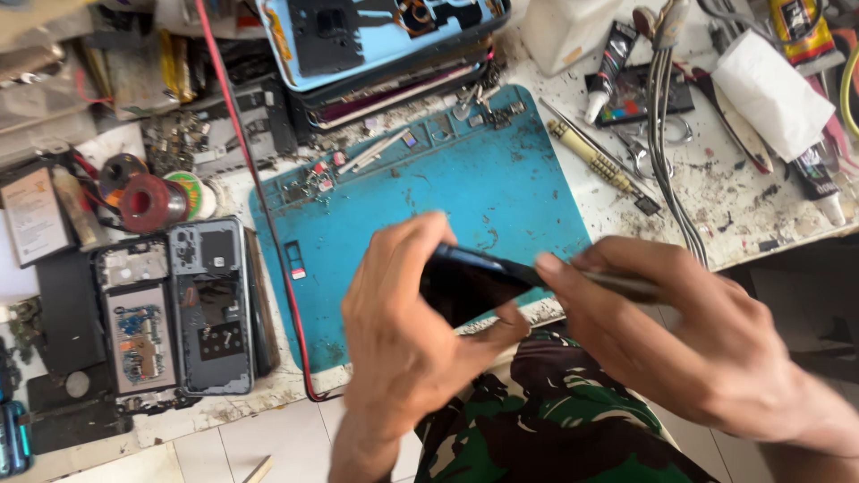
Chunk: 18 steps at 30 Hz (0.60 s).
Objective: The person holds a disassembled smartphone, presses the back cover onto the frame, and removes the SIM tray with a pin. They then use a small blade to scrape along the edges of the back cover, working around the phone on a repair mat.
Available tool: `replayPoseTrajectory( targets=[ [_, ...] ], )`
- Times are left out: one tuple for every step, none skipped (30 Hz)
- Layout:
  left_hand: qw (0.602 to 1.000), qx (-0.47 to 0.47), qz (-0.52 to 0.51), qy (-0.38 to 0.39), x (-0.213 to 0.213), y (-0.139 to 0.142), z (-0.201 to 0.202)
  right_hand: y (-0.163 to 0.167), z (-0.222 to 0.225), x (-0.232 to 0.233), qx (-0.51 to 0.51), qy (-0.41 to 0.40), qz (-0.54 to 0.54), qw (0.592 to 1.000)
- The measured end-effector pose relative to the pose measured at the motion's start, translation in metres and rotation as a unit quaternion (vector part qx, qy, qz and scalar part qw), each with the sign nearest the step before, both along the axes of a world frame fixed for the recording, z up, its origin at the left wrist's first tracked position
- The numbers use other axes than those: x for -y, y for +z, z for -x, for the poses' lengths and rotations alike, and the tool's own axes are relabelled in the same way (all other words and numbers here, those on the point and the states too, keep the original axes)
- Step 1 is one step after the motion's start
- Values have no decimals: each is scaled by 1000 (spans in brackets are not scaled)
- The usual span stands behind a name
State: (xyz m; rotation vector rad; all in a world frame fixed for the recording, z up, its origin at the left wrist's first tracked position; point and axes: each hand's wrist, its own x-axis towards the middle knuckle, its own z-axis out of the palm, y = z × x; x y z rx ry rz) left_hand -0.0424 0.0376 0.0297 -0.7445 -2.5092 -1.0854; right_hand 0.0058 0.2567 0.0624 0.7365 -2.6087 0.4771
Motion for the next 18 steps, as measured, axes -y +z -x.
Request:
replayPoseTrajectory(
  targets=[
    [999,16,31,-17,3,4,4,-7,0,1,11,-13,4,1000],
    [997,34,60,-34,5,7,8,-16,1,3,24,-25,7,999],
    [993,52,90,-52,6,8,13,-25,1,5,38,-38,10,998],
    [986,101,126,-51,5,7,17,-34,0,8,41,-49,20,998],
    [974,148,163,-50,4,5,21,-43,0,11,43,-59,30,997],
    [959,196,200,-48,3,2,25,-51,-1,14,47,-68,41,996],
    [958,203,196,-59,1,-1,28,-59,-2,15,46,-87,48,994],
    [956,209,192,-68,0,-5,30,-65,-3,17,46,-104,55,992],
    [956,214,187,-78,-1,-9,31,-71,-5,17,43,-122,62,990],
    [958,204,181,-89,-1,-14,32,-74,-7,17,47,-131,63,988],
    [960,195,175,-101,-2,-18,32,-77,-9,17,51,-139,64,987],
    [962,184,169,-113,-2,-22,32,-79,-11,17,54,-148,65,985],
    [959,197,167,-117,-2,-26,32,-81,-13,17,59,-150,65,985],
    [956,209,166,-121,-2,-28,31,-82,-14,17,63,-151,65,984],
    [953,220,164,-126,-2,-31,31,-82,-15,18,66,-153,64,984],
    [958,181,183,-125,-1,-32,30,-82,-15,18,64,-156,54,984],
    [961,142,201,-124,1,-33,29,-82,-16,18,62,-160,45,984],
    [962,104,220,-123,2,-33,28,-81,-17,19,62,-162,35,984]
  ],
)
